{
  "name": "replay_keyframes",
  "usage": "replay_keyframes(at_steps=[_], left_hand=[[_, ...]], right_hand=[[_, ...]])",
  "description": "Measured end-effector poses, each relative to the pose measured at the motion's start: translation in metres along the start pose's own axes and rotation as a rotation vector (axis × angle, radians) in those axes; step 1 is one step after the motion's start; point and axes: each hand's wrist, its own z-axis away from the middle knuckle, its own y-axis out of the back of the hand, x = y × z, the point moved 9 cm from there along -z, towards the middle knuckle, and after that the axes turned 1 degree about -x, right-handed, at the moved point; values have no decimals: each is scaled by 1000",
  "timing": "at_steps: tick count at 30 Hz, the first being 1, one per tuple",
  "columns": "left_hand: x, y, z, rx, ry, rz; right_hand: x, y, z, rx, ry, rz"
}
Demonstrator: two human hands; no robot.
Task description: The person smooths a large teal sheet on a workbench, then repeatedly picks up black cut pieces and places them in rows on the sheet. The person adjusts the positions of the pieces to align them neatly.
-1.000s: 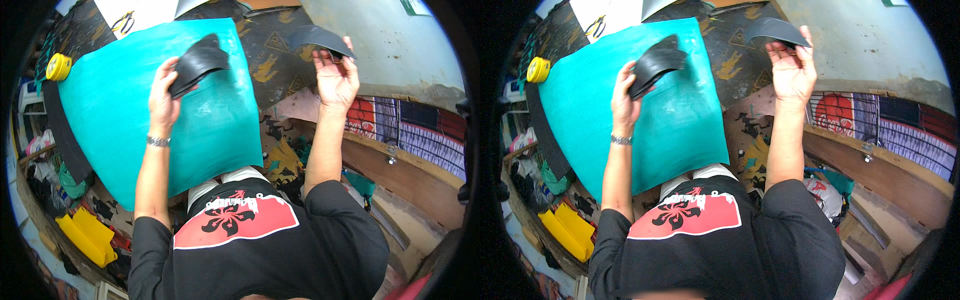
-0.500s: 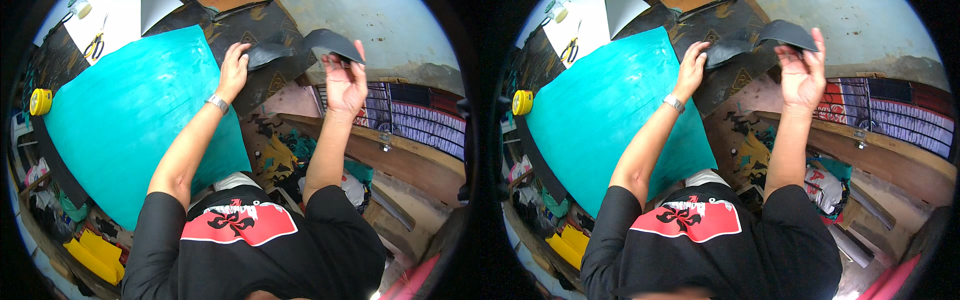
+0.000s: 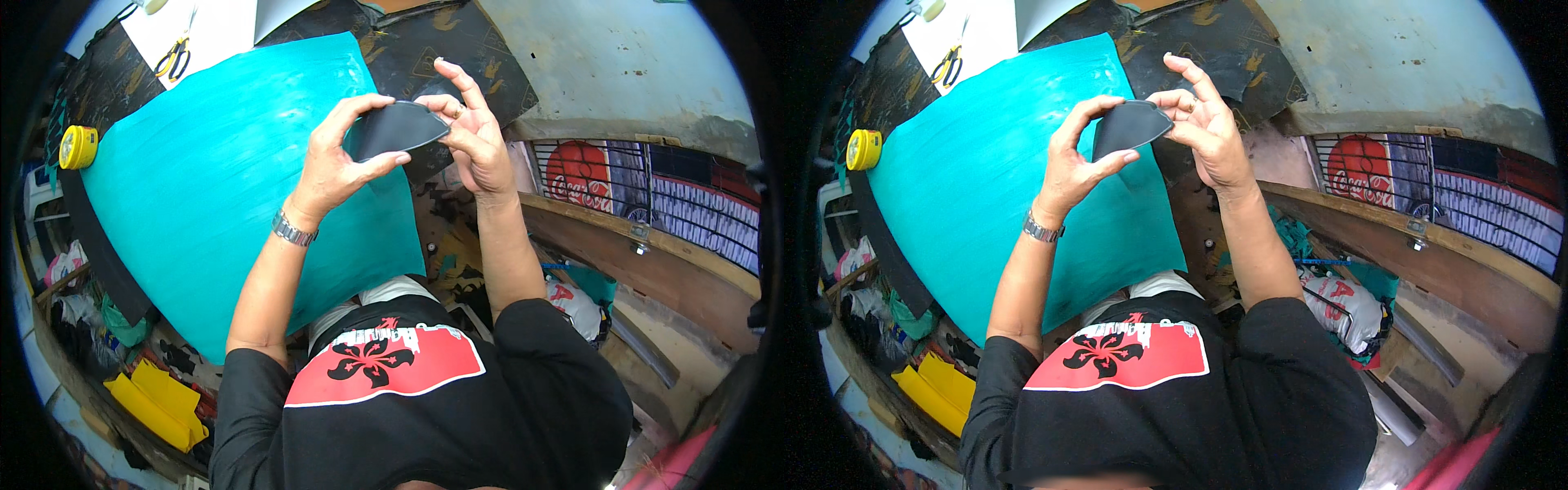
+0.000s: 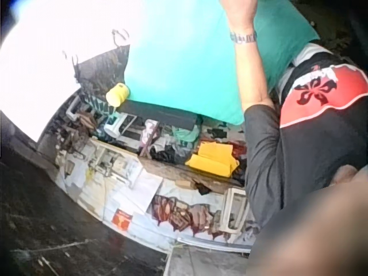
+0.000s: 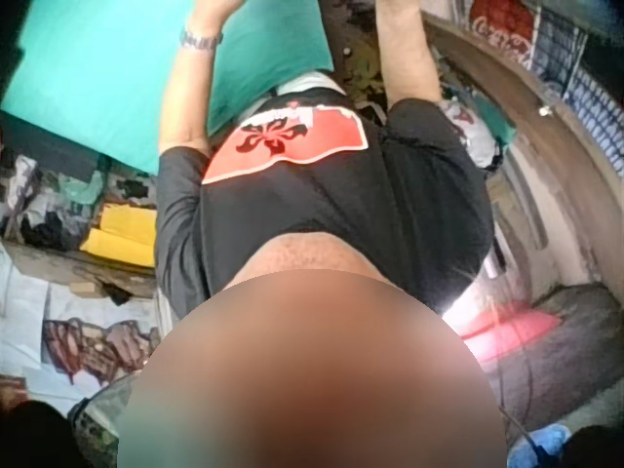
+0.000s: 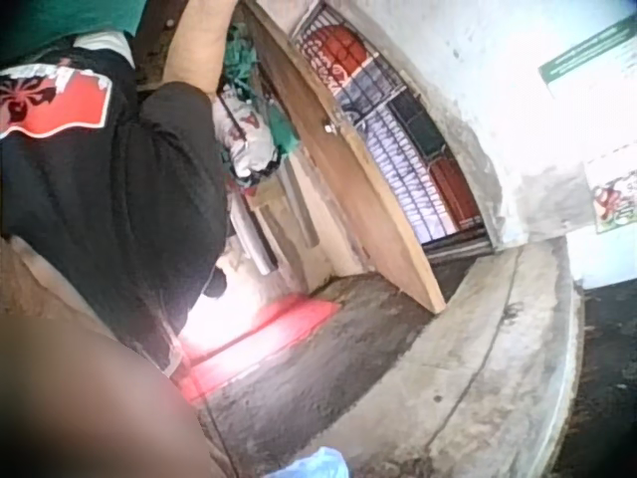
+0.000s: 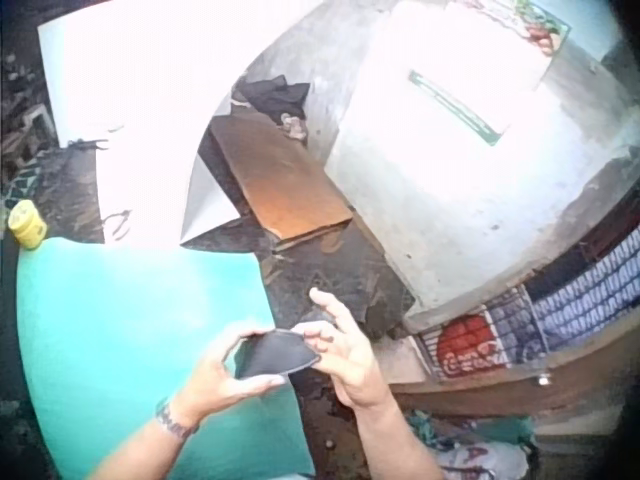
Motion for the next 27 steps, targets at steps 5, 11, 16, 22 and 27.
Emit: replay_keyframes(at_steps=[5,11,16,22,27], left_hand=[[-11,27,32,240,-41,32],[-36,36,53,317,161,458],[-50,48,44,516,202,757],[-55,41,20,589,138,838],[-78,56,-2,617,360,942]], right_hand=[[31,-13,-5,-16,-81,-199],[22,28,0,189,-51,-252],[-31,83,17,289,73,-226],[-49,138,41,283,93,-547],[-81,210,86,686,223,-354]])
